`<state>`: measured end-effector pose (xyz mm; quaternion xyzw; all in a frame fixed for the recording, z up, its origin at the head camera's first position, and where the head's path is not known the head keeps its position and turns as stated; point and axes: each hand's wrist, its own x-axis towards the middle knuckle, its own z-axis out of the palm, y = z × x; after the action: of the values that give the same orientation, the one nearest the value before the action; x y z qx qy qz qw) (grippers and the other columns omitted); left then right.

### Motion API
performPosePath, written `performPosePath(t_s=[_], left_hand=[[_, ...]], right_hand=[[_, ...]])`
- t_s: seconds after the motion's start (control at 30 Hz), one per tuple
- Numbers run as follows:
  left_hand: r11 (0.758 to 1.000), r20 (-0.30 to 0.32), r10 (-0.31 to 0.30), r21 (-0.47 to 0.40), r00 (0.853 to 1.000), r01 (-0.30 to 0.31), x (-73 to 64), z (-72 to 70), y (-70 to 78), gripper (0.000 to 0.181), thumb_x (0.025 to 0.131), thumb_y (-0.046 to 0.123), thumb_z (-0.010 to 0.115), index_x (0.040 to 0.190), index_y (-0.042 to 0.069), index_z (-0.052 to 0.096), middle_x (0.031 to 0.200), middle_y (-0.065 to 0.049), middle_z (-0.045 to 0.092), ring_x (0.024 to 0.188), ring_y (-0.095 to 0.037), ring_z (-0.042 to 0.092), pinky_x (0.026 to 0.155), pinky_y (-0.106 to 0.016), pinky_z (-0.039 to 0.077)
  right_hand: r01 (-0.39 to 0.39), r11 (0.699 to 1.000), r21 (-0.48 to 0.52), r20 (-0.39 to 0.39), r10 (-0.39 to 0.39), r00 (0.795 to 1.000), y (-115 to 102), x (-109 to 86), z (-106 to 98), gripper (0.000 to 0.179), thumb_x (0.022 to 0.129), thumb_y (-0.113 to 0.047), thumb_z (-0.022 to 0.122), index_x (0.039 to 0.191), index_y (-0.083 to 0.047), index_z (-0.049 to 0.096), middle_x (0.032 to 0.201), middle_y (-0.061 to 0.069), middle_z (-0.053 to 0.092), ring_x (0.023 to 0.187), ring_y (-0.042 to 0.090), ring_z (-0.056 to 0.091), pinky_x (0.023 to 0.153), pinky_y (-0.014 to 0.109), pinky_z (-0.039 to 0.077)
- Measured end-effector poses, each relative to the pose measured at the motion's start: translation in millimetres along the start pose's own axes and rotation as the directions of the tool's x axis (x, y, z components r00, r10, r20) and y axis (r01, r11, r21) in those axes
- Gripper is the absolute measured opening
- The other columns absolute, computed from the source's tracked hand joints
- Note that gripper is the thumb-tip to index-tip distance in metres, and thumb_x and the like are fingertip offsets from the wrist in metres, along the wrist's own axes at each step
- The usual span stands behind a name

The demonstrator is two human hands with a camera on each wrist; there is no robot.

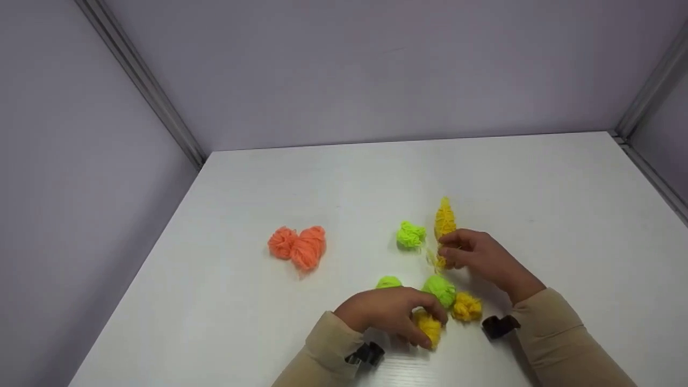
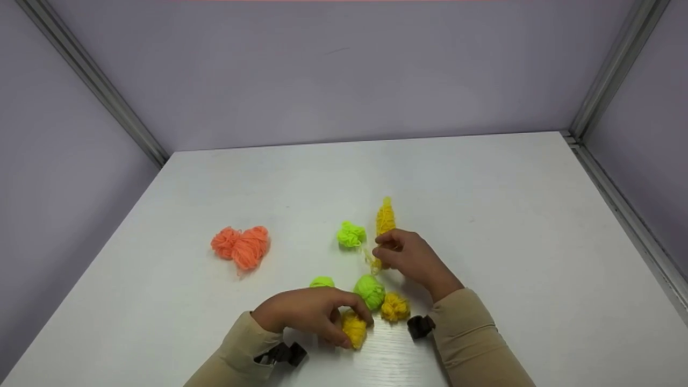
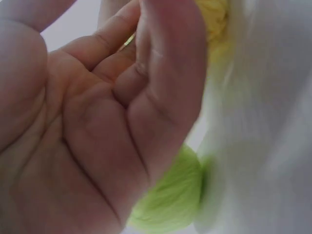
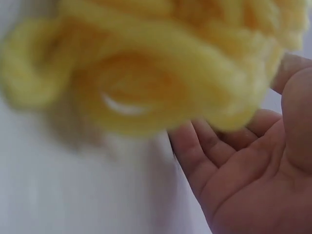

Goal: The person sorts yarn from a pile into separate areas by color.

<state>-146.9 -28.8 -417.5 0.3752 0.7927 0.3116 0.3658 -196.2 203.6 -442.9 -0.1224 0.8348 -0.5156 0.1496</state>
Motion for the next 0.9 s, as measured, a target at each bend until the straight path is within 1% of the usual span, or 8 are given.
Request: performPosePath(t_s=[0.1,0.17,0.27,0.43,0.57,0.63,0.73,0.9], left_hand=[[0.995,0.006,0.015,0.100,1.000,-0.015,2.5,2.4,-0.1,0.039,0.079,0.025,0.075,0.115,0.026,0.061,0.112,0.021,0.056,0.097,0.004,0.050,0.083,-0.015,0.041],[0.994,0.013,0.007,0.107,1.000,-0.009,4.1,3.8,0.5,0.039,0.078,0.025,0.075,0.115,0.026,0.062,0.111,0.022,0.056,0.095,0.003,0.050,0.082,-0.015,0.042],[0.995,0.023,-0.009,0.099,1.000,0.006,5.5,5.5,0.7,0.039,0.078,0.024,0.075,0.114,0.026,0.062,0.106,0.021,0.056,0.087,0.001,0.052,0.075,-0.016,0.044],[0.994,0.033,-0.006,0.109,0.999,0.002,6.9,6.9,-0.1,0.039,0.079,0.024,0.075,0.115,0.026,0.062,0.106,0.020,0.056,0.082,-0.001,0.052,0.072,-0.016,0.044],[0.993,0.035,-0.008,0.119,0.999,0.003,7.2,6.5,0.3,0.038,0.079,0.024,0.074,0.115,0.025,0.062,0.106,0.020,0.056,0.082,-0.001,0.051,0.071,-0.015,0.043],[0.993,0.031,-0.010,0.120,0.999,0.006,7.0,6.3,1.0,0.037,0.080,0.024,0.074,0.115,0.025,0.062,0.105,0.020,0.057,0.081,-0.001,0.051,0.071,-0.016,0.043],[0.993,0.017,-0.003,0.121,1.000,0.001,6.5,5.8,2.2,0.036,0.080,0.026,0.073,0.115,0.025,0.062,0.106,0.019,0.057,0.084,0.001,0.051,0.073,-0.016,0.043],[0.996,-0.012,0.008,0.087,1.000,-0.007,5.7,4.7,3.4,0.035,0.081,0.024,0.073,0.114,0.024,0.062,0.109,0.017,0.057,0.093,0.003,0.052,0.078,-0.016,0.043]], right_hand=[[-0.032,0.999,-0.003,-0.054,0.031,0.998,1.8,0.8,-1.2,0.039,0.088,-0.040,0.062,0.113,-0.011,0.059,0.094,0.009,0.063,0.076,0.025,0.059,0.067,0.037,0.049],[-0.059,0.998,-0.009,-0.093,0.058,0.994,3.0,1.0,-2.8,0.038,0.087,-0.040,0.064,0.109,-0.010,0.057,0.088,0.011,0.060,0.069,0.024,0.056,0.061,0.036,0.049],[-0.110,0.993,-0.036,-0.140,0.104,0.985,4.5,0.8,-5.6,0.043,0.084,-0.041,0.066,0.108,-0.009,0.051,0.081,0.011,0.056,0.062,0.023,0.050,0.056,0.034,0.047],[-0.209,0.973,-0.100,-0.166,0.191,0.967,5.4,-0.4,-9.6,0.059,0.081,-0.043,0.069,0.120,-0.006,0.043,0.083,0.011,0.052,0.059,0.021,0.049,0.055,0.034,0.046],[-0.275,0.944,-0.180,-0.173,0.245,0.954,4.5,-1.0,-12.2,0.064,0.081,-0.046,0.068,0.123,-0.004,0.046,0.091,0.012,0.053,0.063,0.021,0.051,0.057,0.032,0.045],[-0.289,0.929,-0.231,-0.182,0.251,0.951,3.8,-1.6,-13.0,0.061,0.082,-0.047,0.066,0.121,-0.002,0.051,0.096,0.013,0.055,0.069,0.020,0.052,0.059,0.031,0.045],[-0.296,0.914,-0.277,-0.195,0.248,0.949,2.9,-2.4,-13.7,0.051,0.085,-0.043,0.064,0.114,-0.002,0.057,0.099,0.012,0.057,0.074,0.020,0.052,0.061,0.030,0.044],[-0.301,0.912,-0.279,-0.211,0.248,0.946,3.4,-2.0,-15.0,0.037,0.087,-0.036,0.063,0.106,-0.005,0.062,0.096,0.010,0.059,0.074,0.021,0.051,0.060,0.030,0.044]])
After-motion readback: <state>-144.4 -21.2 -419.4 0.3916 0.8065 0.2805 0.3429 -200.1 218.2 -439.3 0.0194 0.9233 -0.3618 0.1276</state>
